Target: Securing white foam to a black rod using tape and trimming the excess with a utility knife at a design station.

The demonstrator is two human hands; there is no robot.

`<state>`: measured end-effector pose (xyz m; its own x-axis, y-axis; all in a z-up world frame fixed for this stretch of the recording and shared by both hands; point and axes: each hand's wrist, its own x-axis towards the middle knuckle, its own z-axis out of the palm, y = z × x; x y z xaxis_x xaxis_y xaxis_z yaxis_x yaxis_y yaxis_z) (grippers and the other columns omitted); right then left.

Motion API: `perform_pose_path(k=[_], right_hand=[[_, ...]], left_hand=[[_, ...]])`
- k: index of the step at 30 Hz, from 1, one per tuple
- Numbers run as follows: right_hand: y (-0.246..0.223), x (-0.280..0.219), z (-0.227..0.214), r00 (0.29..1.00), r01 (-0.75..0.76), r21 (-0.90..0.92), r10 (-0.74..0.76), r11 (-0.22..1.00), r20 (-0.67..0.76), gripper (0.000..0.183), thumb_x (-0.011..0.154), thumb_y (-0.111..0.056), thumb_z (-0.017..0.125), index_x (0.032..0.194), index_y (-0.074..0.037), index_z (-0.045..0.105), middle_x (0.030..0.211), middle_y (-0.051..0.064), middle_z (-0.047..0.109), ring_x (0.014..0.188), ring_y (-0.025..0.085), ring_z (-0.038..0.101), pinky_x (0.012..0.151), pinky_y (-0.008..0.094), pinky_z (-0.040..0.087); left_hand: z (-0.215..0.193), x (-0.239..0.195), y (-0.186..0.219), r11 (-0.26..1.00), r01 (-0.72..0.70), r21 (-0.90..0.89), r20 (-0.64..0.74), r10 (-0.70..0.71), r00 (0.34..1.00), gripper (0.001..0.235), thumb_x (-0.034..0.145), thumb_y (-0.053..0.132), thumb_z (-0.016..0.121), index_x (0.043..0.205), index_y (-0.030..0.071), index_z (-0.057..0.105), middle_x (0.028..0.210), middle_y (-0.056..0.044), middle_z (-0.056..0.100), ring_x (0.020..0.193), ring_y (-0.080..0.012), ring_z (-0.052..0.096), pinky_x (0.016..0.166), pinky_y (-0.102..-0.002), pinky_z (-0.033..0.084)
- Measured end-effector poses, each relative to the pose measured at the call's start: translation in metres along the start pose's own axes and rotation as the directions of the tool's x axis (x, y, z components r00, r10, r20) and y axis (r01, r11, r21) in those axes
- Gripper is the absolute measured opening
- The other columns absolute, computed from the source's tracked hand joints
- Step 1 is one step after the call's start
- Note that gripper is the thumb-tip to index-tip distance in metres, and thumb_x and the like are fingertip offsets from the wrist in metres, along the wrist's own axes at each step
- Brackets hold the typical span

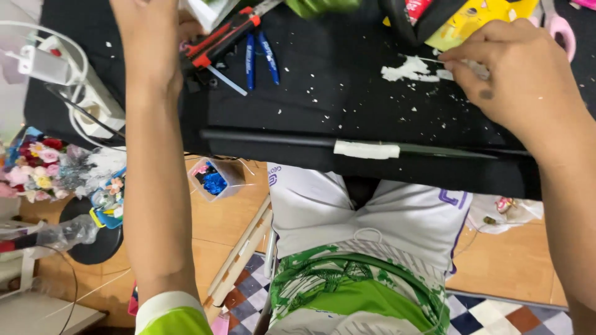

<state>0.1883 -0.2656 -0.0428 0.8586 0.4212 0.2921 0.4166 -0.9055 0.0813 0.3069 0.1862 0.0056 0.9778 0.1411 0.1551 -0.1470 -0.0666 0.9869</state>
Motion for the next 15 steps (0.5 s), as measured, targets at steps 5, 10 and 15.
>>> perform_pose_path(k=[5, 10, 15], right_hand=[[-0.007, 0.015, 0.003, 0.999, 0.038, -0.134, -0.036, 0.99, 0.017, 0.013, 0.106, -0.031, 0.075, 0.116, -0.028, 0.082, 0.111, -0.009, 0.076, 0.095, 0.025, 0.072, 0.083, 0.039, 0.057], [-0.015, 0.023, 0.0, 1.0, 0.0, -0.09, 0.003, 0.996, 0.029, 0.008, 0.102, -0.024, 0.072, 0.107, -0.025, 0.079, 0.103, -0.007, 0.075, 0.097, 0.027, 0.071, 0.081, 0.042, 0.053], [-0.025, 0.023, -0.004, 0.993, -0.058, -0.134, 0.071, 0.989, 0.097, 0.01, 0.098, -0.025, 0.067, 0.088, -0.025, 0.067, 0.089, -0.006, 0.07, 0.094, 0.03, 0.067, 0.083, 0.041, 0.05]], left_hand=[[-0.01, 0.04, -0.017, 0.995, 0.059, -0.078, 0.254, -0.037, 0.967, 0.022, 0.096, 0.035, 0.058, 0.114, 0.022, 0.06, 0.1, 0.003, 0.062, 0.087, -0.0155, 0.062, 0.075, -0.029, 0.054], [0.001, 0.057, -0.006, 0.977, 0.209, -0.046, 0.318, -0.184, 0.93, 0.045, 0.088, 0.046, 0.059, 0.124, 0.019, 0.061, 0.118, -0.003, 0.064, 0.091, -0.0158, 0.074, 0.076, -0.023, 0.062], [-0.002, 0.061, -0.028, 0.918, 0.331, -0.217, 0.069, -0.324, 0.944, 0.038, 0.085, 0.028, 0.068, 0.119, 0.025, 0.05, 0.115, -0.008, 0.075, 0.08, -0.0332, 0.08, 0.059, -0.04, 0.067]])
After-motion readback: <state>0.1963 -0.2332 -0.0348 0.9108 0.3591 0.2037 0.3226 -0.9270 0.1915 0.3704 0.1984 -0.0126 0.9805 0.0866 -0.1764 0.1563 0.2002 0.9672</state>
